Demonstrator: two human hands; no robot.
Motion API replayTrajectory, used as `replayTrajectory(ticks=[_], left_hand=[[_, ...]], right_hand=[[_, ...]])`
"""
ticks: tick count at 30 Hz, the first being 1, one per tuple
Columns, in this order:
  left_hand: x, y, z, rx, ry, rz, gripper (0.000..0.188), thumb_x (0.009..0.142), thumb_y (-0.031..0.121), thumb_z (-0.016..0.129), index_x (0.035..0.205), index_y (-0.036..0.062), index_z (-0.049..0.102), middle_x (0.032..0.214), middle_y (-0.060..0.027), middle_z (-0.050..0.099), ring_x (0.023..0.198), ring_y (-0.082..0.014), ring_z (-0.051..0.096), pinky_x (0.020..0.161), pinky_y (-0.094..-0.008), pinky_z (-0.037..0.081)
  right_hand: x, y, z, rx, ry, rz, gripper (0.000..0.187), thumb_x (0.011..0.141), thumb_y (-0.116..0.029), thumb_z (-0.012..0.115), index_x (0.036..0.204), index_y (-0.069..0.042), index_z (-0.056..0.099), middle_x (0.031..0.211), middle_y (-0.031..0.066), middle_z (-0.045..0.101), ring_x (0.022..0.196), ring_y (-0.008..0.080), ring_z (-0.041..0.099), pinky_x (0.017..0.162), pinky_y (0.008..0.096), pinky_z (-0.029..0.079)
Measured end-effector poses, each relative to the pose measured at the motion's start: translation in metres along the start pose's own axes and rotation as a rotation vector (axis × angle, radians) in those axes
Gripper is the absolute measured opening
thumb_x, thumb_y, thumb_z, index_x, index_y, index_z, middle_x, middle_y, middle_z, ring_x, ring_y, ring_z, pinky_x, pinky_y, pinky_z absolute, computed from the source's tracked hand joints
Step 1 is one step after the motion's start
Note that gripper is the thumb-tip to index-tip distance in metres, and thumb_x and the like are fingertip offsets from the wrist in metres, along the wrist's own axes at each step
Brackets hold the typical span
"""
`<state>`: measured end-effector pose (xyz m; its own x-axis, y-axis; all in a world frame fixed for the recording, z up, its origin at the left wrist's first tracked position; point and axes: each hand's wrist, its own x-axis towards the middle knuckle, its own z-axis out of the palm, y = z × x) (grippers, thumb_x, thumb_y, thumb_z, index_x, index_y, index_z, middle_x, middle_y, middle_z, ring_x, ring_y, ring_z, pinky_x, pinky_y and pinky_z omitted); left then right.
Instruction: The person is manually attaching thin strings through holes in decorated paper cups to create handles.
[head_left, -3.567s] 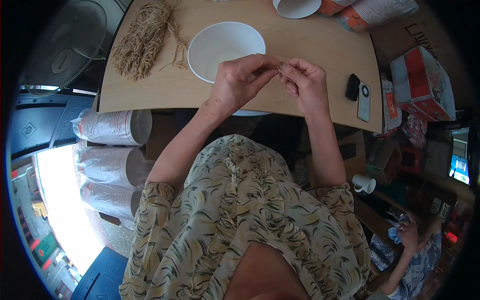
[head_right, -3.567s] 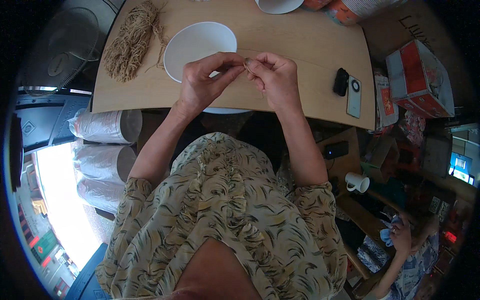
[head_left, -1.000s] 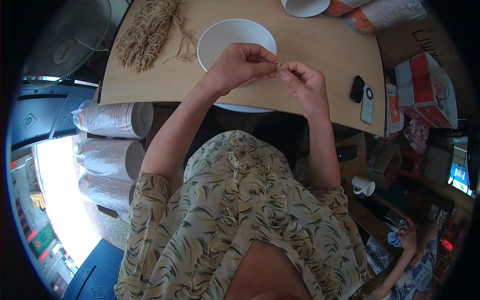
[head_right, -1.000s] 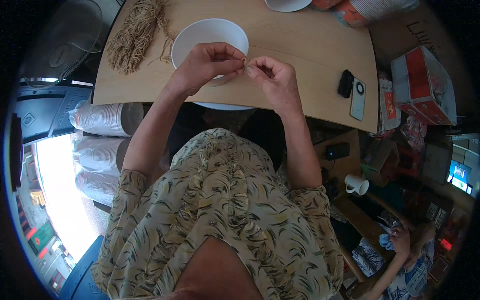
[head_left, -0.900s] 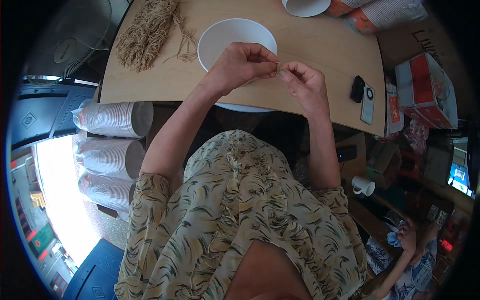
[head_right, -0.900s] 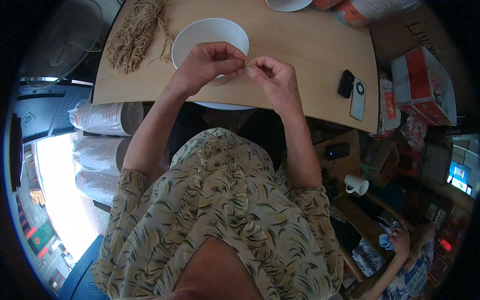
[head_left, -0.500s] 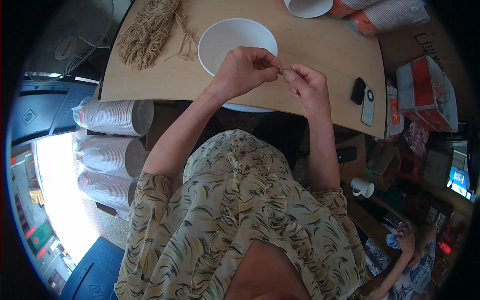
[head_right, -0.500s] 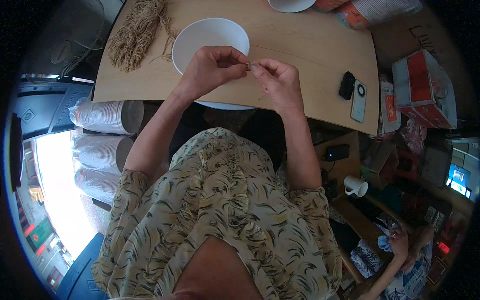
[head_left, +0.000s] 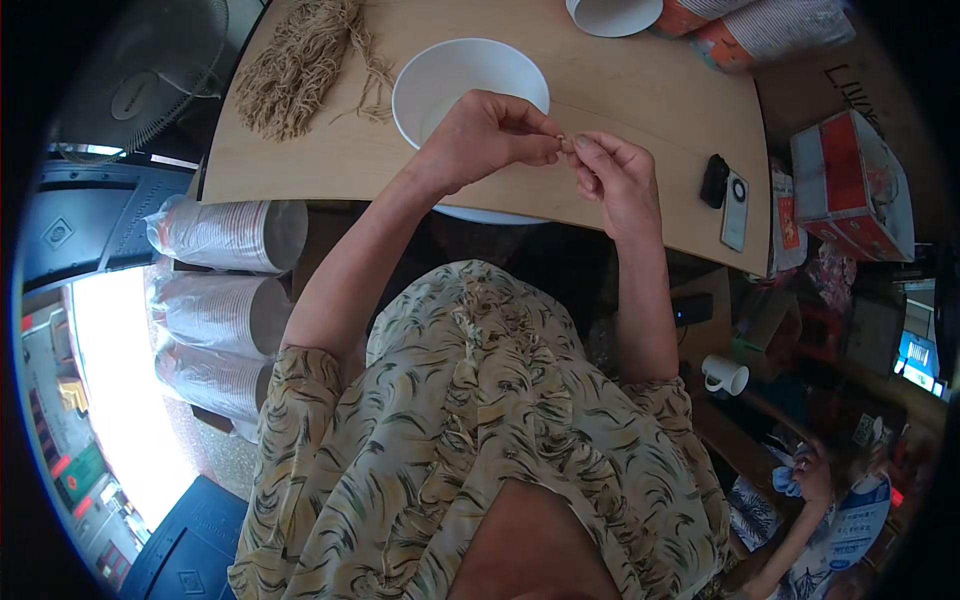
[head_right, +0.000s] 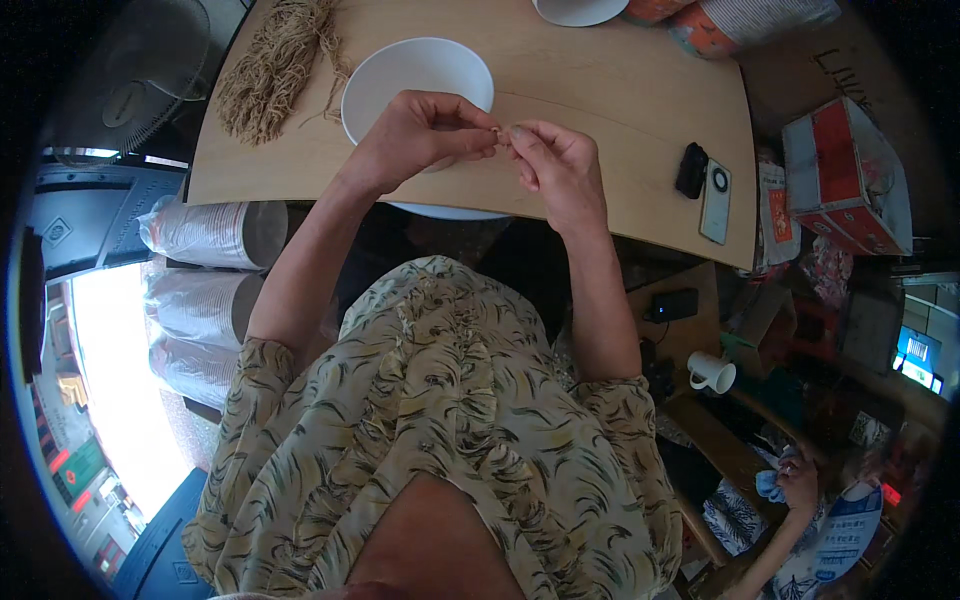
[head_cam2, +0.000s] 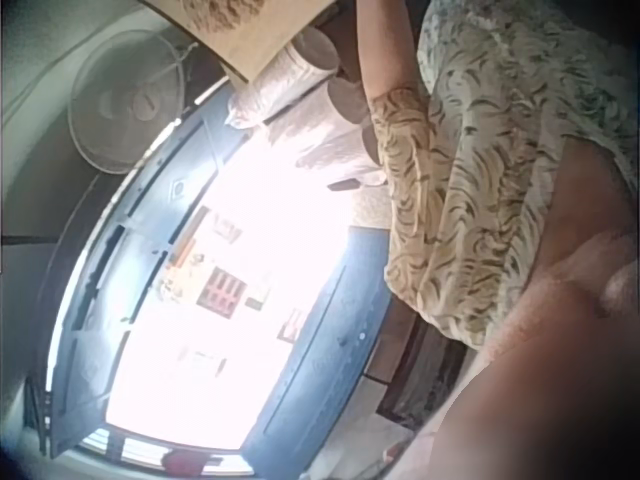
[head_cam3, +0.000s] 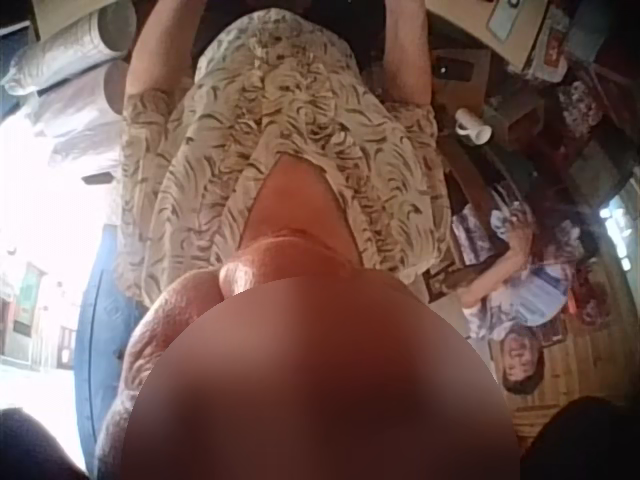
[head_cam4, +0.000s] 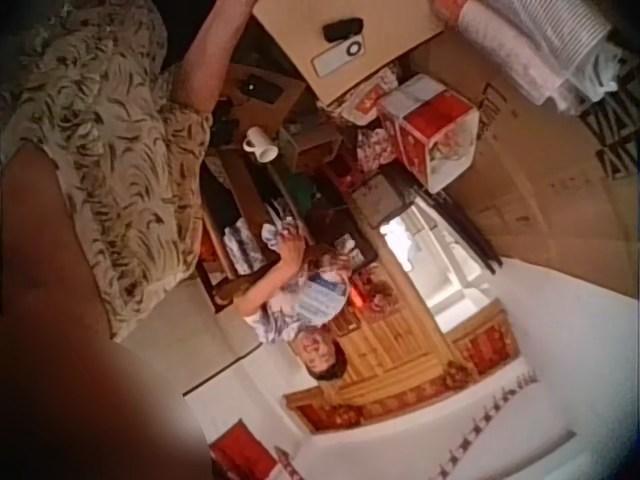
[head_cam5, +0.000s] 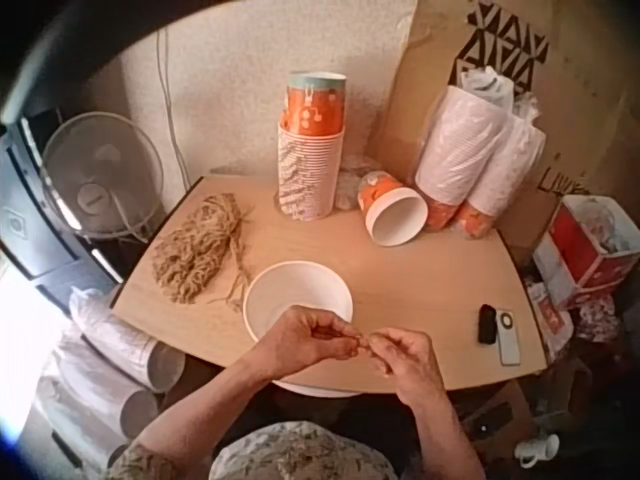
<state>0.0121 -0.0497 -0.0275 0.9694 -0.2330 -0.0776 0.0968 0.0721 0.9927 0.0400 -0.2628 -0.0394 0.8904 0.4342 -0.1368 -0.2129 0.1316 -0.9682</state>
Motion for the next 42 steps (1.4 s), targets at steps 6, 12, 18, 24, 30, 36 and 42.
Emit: replayTrajectory(ticks=[6, 12, 18, 24, 30, 36, 42], left_hand=[[0.003, 0.001, -0.004, -0.145, -0.015, -0.025, 0.018, 0.089, 0.002, 0.074, 0.104, -0.0074, 0.071, 0.094, -0.0136, 0.074, 0.088, -0.0163, 0.073, 0.082, -0.0260, 0.060], [0.002, 0.004, -0.007, -0.183, -0.047, -0.064, 0.020, 0.090, 0.000, 0.071, 0.108, -0.0081, 0.068, 0.097, -0.0141, 0.074, 0.089, -0.0168, 0.073, 0.083, -0.0256, 0.060], [0.004, 0.009, 0.000, 0.073, 0.038, 0.059, 0.022, 0.086, 0.001, 0.073, 0.105, -0.0074, 0.065, 0.096, -0.0143, 0.074, 0.091, -0.0171, 0.073, 0.082, -0.0273, 0.060], [0.006, 0.011, 0.008, 0.047, 0.058, 0.066, 0.028, 0.085, 0.001, 0.073, 0.109, -0.0069, 0.061, 0.092, -0.0139, 0.074, 0.088, -0.0174, 0.074, 0.079, -0.0278, 0.060], [0.003, 0.015, 0.010, 0.005, 0.108, 0.024, 0.026, 0.093, 0.004, 0.070, 0.116, -0.0037, 0.060, 0.098, -0.0112, 0.074, 0.092, -0.0152, 0.072, 0.083, -0.0264, 0.058], [0.001, 0.012, 0.009, -0.056, 0.077, 0.046, 0.025, 0.094, 0.005, 0.070, 0.116, -0.0025, 0.061, 0.100, -0.0092, 0.073, 0.093, -0.0148, 0.072, 0.085, -0.0252, 0.058], [0.000, 0.008, 0.013, -0.098, 0.076, 0.063, 0.025, 0.091, 0.002, 0.072, 0.113, -0.0047, 0.062, 0.096, -0.0093, 0.073, 0.091, -0.0130, 0.071, 0.083, -0.0250, 0.058]], right_hand=[[-0.003, -0.008, 0.001, -0.025, 0.072, -0.019, 0.018, 0.098, -0.013, 0.064, 0.109, 0.001, 0.069, 0.085, 0.0029, 0.064, 0.062, 0.0036, 0.049, 0.053, 0.0197, 0.038], [-0.001, -0.006, 0.005, -0.295, 0.168, -0.248, 0.017, 0.096, -0.012, 0.068, 0.108, -0.001, 0.070, 0.085, -0.0010, 0.065, 0.063, 0.0018, 0.048, 0.058, 0.0186, 0.039], [0.002, -0.005, 0.006, -0.414, 0.078, -0.267, 0.021, 0.091, -0.017, 0.077, 0.104, -0.001, 0.074, 0.082, -0.0064, 0.063, 0.064, 0.0010, 0.044, 0.057, 0.0187, 0.037], [0.004, -0.003, 0.008, -0.242, 0.167, -0.287, 0.014, 0.093, -0.011, 0.072, 0.101, -0.001, 0.071, 0.083, -0.0052, 0.063, 0.066, 0.0007, 0.046, 0.059, 0.0175, 0.038], [0.003, -0.021, -0.009, -0.104, 0.409, -0.275, 0.014, 0.095, -0.008, 0.067, 0.107, -0.001, 0.069, 0.086, -0.0039, 0.063, 0.072, 0.0032, 0.053, 0.066, 0.0197, 0.044], [-0.002, -0.026, -0.014, -0.717, 0.442, -0.584, 0.010, 0.096, -0.009, 0.066, 0.101, -0.001, 0.070, 0.081, -0.0002, 0.064, 0.072, 0.0073, 0.058, 0.069, 0.0232, 0.048], [-0.008, -0.022, -0.006, -0.222, 0.085, -0.004, 0.027, 0.098, -0.025, 0.069, 0.093, 0.002, 0.072, 0.073, 0.0023, 0.064, 0.068, 0.0083, 0.058, 0.065, 0.0239, 0.049]])
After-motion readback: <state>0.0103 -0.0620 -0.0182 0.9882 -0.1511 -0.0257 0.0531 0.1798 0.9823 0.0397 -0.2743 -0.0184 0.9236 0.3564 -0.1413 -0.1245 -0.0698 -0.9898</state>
